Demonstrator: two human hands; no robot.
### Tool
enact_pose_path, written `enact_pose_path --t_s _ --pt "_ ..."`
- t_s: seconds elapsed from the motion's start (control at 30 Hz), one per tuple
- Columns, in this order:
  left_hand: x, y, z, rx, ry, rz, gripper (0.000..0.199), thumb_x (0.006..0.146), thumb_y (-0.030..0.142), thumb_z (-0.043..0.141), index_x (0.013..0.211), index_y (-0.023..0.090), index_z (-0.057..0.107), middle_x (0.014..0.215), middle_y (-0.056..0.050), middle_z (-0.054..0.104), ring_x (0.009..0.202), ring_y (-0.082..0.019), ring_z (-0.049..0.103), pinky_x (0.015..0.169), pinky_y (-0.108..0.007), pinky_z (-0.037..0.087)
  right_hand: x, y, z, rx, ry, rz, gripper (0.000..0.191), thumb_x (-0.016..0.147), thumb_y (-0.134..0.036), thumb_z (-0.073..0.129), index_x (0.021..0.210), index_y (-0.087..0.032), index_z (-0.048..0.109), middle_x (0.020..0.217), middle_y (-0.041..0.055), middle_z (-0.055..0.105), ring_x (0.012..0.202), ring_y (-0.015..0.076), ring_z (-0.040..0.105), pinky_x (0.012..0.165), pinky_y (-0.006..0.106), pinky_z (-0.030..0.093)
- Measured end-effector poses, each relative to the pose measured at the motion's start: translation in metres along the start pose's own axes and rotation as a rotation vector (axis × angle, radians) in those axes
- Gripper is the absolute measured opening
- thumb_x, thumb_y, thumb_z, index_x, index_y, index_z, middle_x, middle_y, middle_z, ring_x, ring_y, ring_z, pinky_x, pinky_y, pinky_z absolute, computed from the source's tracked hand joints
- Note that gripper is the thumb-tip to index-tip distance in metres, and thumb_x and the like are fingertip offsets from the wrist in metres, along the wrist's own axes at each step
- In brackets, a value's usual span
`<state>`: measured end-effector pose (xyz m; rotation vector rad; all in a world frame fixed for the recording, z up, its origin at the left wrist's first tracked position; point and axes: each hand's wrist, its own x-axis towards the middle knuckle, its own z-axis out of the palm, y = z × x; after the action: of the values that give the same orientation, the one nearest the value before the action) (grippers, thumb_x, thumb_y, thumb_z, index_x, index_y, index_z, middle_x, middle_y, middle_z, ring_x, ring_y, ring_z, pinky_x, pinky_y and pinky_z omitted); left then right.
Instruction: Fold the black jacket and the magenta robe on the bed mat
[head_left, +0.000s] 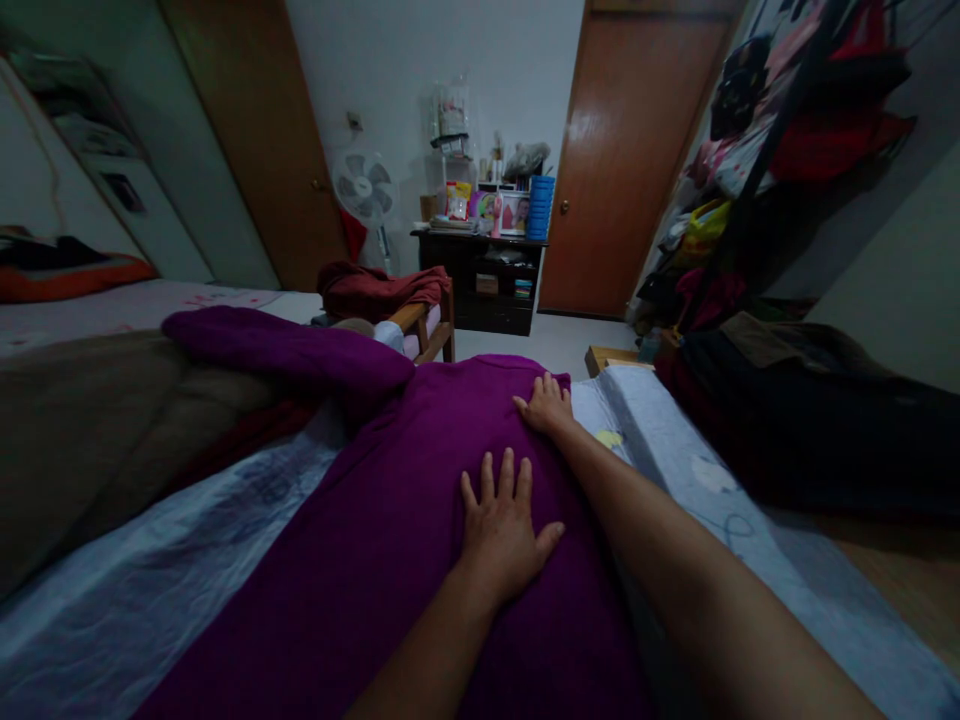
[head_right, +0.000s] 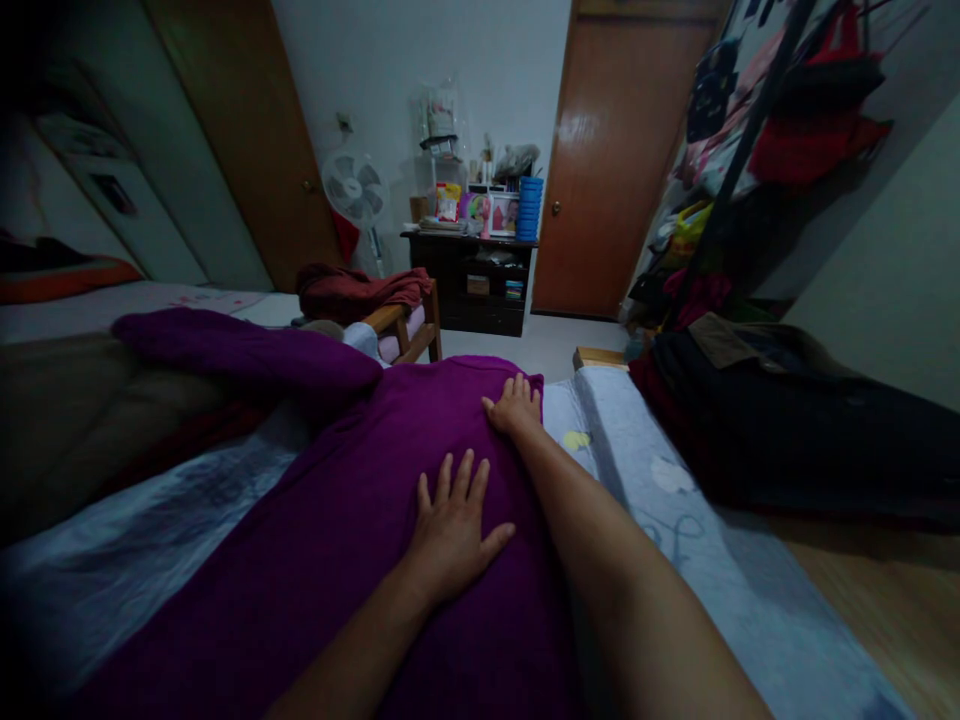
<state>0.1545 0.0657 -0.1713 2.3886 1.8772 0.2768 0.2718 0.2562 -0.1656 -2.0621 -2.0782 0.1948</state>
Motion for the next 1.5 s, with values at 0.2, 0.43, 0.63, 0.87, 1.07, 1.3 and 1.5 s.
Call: enact_pose_path --t_s 0.2,0.43,0.63,0.87,1.07,1.3,1.5 --pt "0.0 0.0 0.002 -0.009 0.027 0.011 0.084 0.084 0.069 0.036 0.152 0.024 0.021 0.161 -0.008 0.012 0.145 -0.039 0.005 0.111 -0.067 0.009 0.009 0.013 0.008 0.041 -0.036 0.047 0.084 0.09 -0.066 0.03 0.151 -0.01 0.019 0.159 0.0176 0.011 0.145 0.0345 0.011 0.114 0.048 0.013" --pt "-0.001 0.001 0.0 -0.005 0.019 -0.001 0.083 0.084 0.069 0.036 0.152 0.024 0.022 0.16 -0.009 0.014 0.145 -0.039 0.005 0.111 -0.066 0.009 0.008 0.019 -0.003 0.117 -0.082 0.012 0.077 0.091 -0.061 0.032 0.151 -0.013 0.023 0.159 0.0151 0.015 0.145 0.0301 0.017 0.114 0.044 0.02" --pt "0.0 0.001 -0.001 -0.023 0.028 0.012 0.082 0.085 0.068 0.036 0.151 0.022 0.025 0.159 -0.01 0.017 0.145 -0.039 0.008 0.11 -0.067 0.01 -0.022 0.013 -0.012 0.169 -0.028 0.017 0.072 0.093 -0.054 0.033 0.15 -0.011 0.022 0.157 0.0166 0.019 0.144 0.0285 0.022 0.111 0.041 0.026" --pt "0.002 -0.002 -0.01 -0.046 0.065 -0.021 0.053 0.095 0.037 0.028 0.147 0.026 0.035 0.156 -0.004 0.029 0.144 -0.029 0.021 0.113 -0.058 0.02 -0.066 0.01 -0.001 0.052 -0.003 -0.038 0.058 0.096 -0.047 0.034 0.141 -0.011 0.04 0.154 0.0166 0.03 0.141 0.0265 0.028 0.111 0.04 0.027" --pt "-0.001 0.0 -0.011 -0.051 0.114 -0.023 0.056 0.091 0.035 0.037 0.146 0.023 0.037 0.156 -0.004 0.029 0.144 -0.028 0.021 0.114 -0.057 0.018 -0.096 0.01 -0.011 0.039 -0.025 -0.015 0.057 0.094 -0.042 0.038 0.142 -0.011 0.038 0.155 0.0164 0.027 0.141 0.0277 0.027 0.11 0.041 0.027" --pt "0.002 -0.006 0.001 -0.044 0.137 0.013 0.055 0.091 0.033 0.037 0.145 0.024 0.038 0.156 -0.004 0.03 0.143 -0.029 0.023 0.112 -0.061 0.018 -0.177 -0.003 -0.018 0.041 -0.067 0.024 0.062 0.094 -0.038 0.035 0.148 -0.008 0.029 0.157 0.0146 0.022 0.144 0.0271 0.019 0.113 0.042 0.021" --pt "0.001 -0.009 0.006 -0.058 0.152 0.021 0.055 0.091 0.034 0.036 0.146 0.024 0.037 0.155 -0.005 0.03 0.143 -0.029 0.024 0.113 -0.061 0.018 -0.248 -0.012 -0.032 0.026 -0.099 0.044 0.065 0.093 -0.036 0.038 0.149 -0.007 0.026 0.157 0.0139 0.019 0.145 0.0268 0.018 0.114 0.044 0.018"
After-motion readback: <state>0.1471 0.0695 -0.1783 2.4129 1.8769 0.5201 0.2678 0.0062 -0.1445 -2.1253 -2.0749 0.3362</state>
